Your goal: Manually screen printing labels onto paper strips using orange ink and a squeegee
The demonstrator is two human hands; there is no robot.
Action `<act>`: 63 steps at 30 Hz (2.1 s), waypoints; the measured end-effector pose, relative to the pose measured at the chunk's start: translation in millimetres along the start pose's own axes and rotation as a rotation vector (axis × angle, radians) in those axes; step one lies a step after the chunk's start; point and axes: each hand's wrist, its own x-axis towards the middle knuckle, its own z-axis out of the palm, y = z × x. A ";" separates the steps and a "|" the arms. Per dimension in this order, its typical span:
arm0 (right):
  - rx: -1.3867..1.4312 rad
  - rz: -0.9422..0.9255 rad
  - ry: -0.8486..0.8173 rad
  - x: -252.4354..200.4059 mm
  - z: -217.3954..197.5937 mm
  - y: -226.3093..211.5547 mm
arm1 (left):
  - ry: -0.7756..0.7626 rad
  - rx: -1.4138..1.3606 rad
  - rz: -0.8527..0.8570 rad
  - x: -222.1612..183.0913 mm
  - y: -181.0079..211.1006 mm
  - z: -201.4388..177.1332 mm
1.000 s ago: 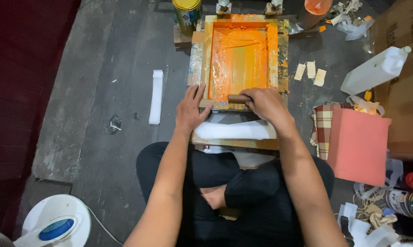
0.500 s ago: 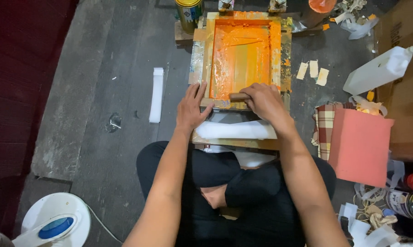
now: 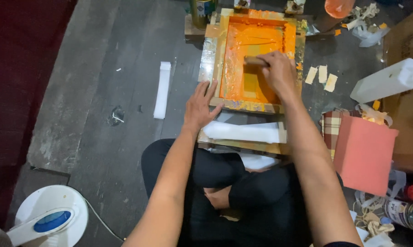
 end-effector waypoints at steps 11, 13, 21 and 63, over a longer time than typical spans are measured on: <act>-0.123 -0.003 0.121 32.7 24.4 -0.8 | 0.022 -0.002 0.014 1.5 -6.9 7.1; -0.131 -0.015 0.108 18.6 22.0 -3.7 | 0.033 0.003 0.019 0.0 -6.5 8.2; -0.086 -0.050 0.013 -44.8 -2.5 -34.3 | -0.020 0.034 -0.004 -0.3 0.3 -0.1; 0.033 -0.054 -0.045 -75.8 -46.3 -52.8 | -0.108 0.031 -0.044 1.4 1.0 -3.0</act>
